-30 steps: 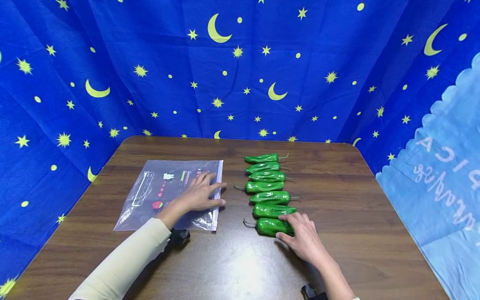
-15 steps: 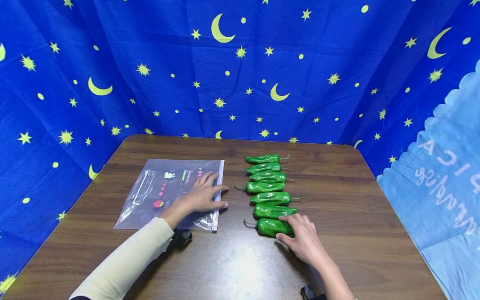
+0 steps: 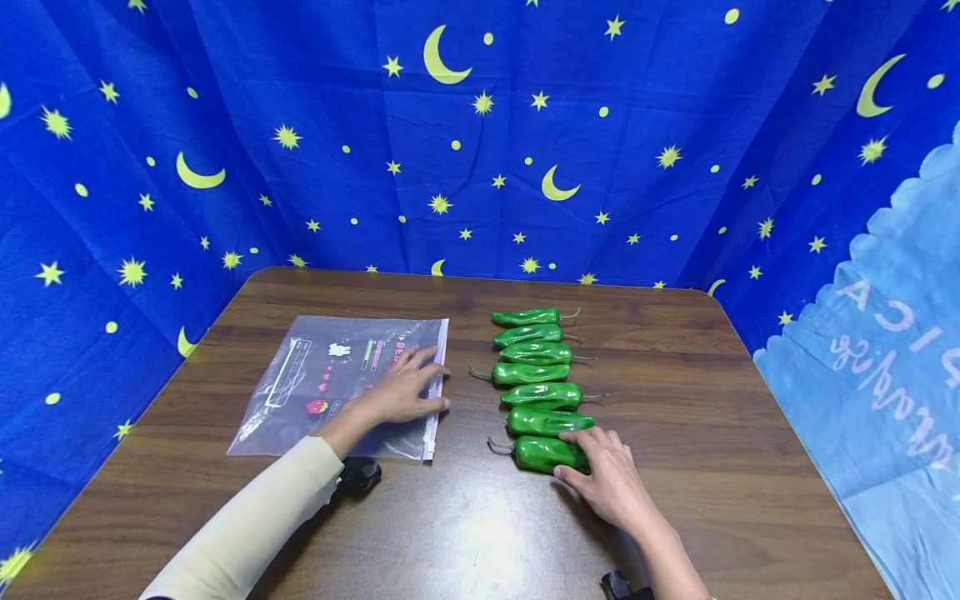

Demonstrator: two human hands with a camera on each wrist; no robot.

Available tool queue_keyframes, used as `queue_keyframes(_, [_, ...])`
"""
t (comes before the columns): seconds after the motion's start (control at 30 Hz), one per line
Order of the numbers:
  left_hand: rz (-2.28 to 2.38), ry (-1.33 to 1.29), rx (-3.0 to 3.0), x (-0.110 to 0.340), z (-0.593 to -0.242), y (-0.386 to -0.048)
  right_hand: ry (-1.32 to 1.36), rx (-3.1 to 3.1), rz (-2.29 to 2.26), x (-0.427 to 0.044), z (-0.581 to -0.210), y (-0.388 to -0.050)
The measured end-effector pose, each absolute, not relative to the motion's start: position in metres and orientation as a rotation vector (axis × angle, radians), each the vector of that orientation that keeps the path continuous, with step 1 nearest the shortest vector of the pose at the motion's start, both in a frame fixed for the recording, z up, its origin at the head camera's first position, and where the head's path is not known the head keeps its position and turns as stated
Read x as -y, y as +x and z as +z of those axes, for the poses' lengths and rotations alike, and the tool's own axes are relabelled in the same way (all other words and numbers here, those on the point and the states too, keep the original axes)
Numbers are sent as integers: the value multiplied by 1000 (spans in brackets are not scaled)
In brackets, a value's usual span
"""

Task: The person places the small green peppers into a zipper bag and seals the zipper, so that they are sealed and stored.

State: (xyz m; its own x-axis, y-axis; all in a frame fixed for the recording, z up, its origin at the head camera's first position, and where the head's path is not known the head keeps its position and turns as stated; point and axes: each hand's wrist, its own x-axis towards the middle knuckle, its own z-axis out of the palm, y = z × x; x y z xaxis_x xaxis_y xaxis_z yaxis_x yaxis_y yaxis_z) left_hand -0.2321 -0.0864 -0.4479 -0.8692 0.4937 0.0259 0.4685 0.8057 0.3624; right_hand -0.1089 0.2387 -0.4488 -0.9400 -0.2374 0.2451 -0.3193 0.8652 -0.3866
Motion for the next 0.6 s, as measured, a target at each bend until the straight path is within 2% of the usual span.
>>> queue_keyframes(0.6, [725, 796, -2867, 96, -451, -232, 415, 2863, 623, -241, -449, -108])
